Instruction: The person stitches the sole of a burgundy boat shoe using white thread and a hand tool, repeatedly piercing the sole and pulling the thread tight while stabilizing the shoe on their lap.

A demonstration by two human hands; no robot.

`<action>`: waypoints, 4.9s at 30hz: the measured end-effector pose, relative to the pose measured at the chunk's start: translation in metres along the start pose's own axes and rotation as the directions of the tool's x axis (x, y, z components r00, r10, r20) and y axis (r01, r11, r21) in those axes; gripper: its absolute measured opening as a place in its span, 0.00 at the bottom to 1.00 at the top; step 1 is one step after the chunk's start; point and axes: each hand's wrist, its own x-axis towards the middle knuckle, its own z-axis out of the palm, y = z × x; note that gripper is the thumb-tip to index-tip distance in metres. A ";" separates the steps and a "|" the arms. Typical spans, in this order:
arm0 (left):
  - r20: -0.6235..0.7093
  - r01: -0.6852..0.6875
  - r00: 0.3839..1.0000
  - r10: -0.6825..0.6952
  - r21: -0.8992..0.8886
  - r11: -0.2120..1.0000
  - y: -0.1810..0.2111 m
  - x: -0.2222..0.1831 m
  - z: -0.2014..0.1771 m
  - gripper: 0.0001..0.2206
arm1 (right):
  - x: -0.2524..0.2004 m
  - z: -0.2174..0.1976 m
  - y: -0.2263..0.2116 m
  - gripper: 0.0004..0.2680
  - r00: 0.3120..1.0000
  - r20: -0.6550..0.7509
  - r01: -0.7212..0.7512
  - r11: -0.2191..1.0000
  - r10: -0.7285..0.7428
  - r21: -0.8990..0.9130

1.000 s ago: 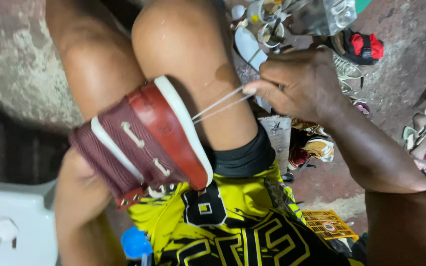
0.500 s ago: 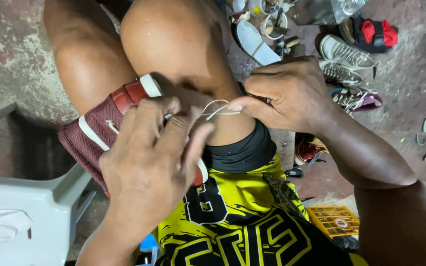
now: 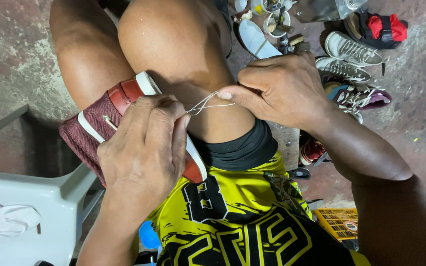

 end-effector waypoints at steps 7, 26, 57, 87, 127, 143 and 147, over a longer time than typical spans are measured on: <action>-0.120 -0.056 0.991 0.054 -0.009 0.998 0.011 0.009 -0.001 0.13 | 0.001 0.001 -0.003 0.21 1.000 0.012 0.019 0.999 -0.019 0.041; 0.041 0.218 0.920 -0.390 -0.880 0.421 -0.013 -0.017 0.000 0.14 | 0.000 0.003 -0.027 0.11 0.979 -0.098 0.198 0.737 -0.177 0.647; 0.063 0.131 0.991 -0.116 -0.391 0.911 -0.005 -0.015 0.003 0.44 | -0.113 -0.038 0.226 0.12 0.784 -0.285 -0.574 0.470 0.552 -0.670; 0.027 0.209 0.794 -0.607 -0.950 0.231 -0.078 -0.110 0.043 0.06 | 0.019 0.057 -0.078 0.26 0.966 0.106 -0.226 0.566 0.237 0.793; 0.051 0.259 0.964 -0.259 -0.377 0.889 -0.090 -0.084 0.010 0.17 | 0.024 0.012 -0.075 0.39 0.912 0.347 -0.352 0.850 0.218 0.391; -0.118 0.395 0.826 -0.551 -0.577 0.715 -0.094 -0.120 0.051 0.14 | 0.021 0.036 -0.035 0.07 0.952 0.305 -0.183 0.861 0.035 0.474; 0.033 0.337 0.841 -0.540 -0.813 0.475 -0.095 -0.127 0.047 0.32 | 0.024 0.021 -0.019 0.07 0.993 0.115 -0.081 0.727 0.002 0.682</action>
